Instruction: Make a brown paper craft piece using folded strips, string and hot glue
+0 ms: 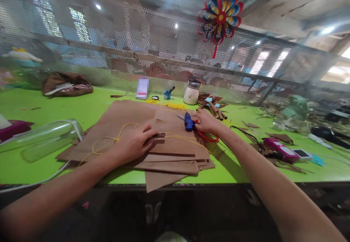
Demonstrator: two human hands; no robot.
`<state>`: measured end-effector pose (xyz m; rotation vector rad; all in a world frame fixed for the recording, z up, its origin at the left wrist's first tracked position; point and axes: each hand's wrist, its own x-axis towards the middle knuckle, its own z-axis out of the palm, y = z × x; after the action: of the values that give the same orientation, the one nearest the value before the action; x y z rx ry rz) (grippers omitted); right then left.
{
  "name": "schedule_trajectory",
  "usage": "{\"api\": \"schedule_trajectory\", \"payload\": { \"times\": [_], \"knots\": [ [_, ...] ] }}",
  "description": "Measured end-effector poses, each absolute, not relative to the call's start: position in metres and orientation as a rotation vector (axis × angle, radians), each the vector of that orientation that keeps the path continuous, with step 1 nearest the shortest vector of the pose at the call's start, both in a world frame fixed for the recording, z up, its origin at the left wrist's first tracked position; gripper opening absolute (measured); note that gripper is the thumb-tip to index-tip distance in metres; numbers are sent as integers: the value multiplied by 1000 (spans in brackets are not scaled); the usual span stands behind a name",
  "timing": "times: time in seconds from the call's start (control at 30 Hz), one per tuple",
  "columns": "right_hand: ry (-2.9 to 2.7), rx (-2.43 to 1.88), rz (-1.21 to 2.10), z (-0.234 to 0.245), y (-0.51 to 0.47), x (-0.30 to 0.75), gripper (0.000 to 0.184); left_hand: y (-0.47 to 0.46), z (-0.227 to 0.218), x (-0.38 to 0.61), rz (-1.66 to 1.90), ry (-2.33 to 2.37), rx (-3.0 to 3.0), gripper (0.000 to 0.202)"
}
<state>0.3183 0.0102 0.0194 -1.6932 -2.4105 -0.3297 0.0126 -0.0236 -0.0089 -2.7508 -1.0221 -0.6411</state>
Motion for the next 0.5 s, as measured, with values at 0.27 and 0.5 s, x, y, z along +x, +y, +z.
{"api": "schedule_trajectory", "payload": {
  "times": [0.27, 0.5],
  "knots": [
    [-2203, -1206, 182, 29, -21, 250, 19, -19, -12, 13, -672, -1003, -2776, 24],
    [-2266, -1112, 523, 20, -49, 243, 17, -15, -9, 10, -685, -1009, -2812, 23]
  ]
}}
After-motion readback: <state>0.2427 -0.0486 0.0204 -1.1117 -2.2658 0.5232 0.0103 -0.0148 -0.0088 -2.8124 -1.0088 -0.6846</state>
